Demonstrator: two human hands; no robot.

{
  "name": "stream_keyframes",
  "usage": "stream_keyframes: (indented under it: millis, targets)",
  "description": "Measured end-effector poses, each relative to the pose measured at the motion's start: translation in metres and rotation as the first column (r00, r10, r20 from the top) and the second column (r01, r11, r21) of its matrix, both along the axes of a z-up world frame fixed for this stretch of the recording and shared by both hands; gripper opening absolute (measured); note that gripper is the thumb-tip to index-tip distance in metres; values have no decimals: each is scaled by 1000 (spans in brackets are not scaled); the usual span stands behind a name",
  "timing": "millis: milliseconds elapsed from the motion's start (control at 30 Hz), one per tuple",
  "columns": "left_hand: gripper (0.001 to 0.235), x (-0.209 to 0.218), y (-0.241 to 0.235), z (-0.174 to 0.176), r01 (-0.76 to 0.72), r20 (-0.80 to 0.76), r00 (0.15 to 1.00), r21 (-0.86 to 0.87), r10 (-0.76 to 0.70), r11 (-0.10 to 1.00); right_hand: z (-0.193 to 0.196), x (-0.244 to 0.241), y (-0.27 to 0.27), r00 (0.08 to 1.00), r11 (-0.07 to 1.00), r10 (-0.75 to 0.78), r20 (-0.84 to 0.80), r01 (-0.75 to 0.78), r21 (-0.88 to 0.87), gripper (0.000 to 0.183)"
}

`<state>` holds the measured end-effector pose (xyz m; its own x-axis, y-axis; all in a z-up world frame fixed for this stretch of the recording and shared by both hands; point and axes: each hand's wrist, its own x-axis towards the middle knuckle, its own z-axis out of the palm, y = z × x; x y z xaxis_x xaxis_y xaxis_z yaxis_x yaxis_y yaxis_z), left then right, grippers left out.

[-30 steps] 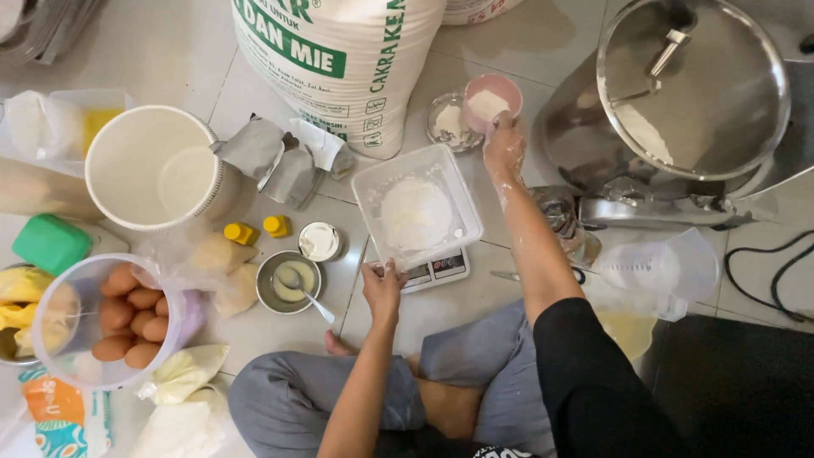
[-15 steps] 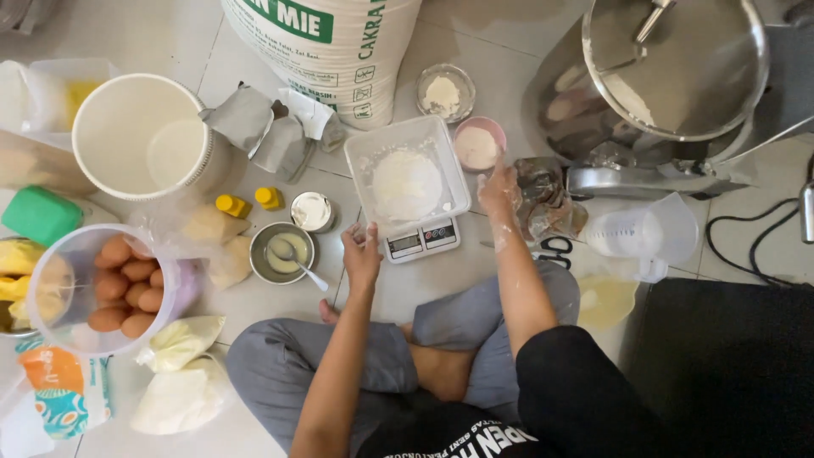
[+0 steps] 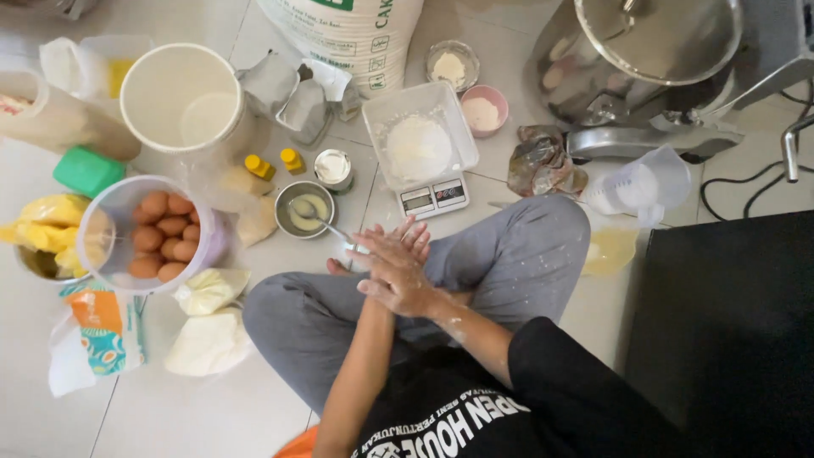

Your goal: Measuring yeast and other dry ingredients using a digital scale and containers on the floor.

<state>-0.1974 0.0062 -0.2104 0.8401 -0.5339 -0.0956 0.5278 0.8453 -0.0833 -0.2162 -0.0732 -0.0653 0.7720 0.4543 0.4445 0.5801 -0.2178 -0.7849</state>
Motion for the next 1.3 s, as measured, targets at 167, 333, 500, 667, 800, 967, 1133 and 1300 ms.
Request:
stream_keyframes:
  millis: [167, 333, 500, 667, 800, 967, 1133, 1300]
  targets:
    - [94, -8, -51, 43, -284, -39, 954, 203, 298, 937, -41, 31, -57, 998, 986, -25, 60, 34, -163, 62]
    - [105, 26, -83, 93, -24, -136, 986, 464, 97, 885, -66, 87, -122, 971, 917, -229, 71, 240, -319, 49]
    - [85, 50, -86, 95, 92, 16, 981, 839, -193, 537, -60, 115, -180, 897, 855, -435, -82, 382, -351, 52]
    - [71, 50, -31, 88, 31, 4, 996, 927, -95, 373, -48, 137, -215, 879, 852, -453, -147, 379, -360, 48]
    - [65, 52, 39, 96, -87, 46, 992, 931, 121, 355, -67, 165, -219, 862, 824, -501, -80, 447, -347, 44]
    - [59, 32, 118, 97, -180, 29, 945, 878, 325, 443, -69, 213, -145, 903, 873, -413, -118, 355, -335, 40]
    - [55, 26, 152, 56, -234, -61, 889, 793, 455, 563, -62, 278, -37, 961, 896, -260, 89, 275, -349, 44]
    - [52, 44, 144, 50, -222, -114, 904, 699, 412, 680, -85, 351, 42, 987, 651, -119, 113, 163, -741, 75]
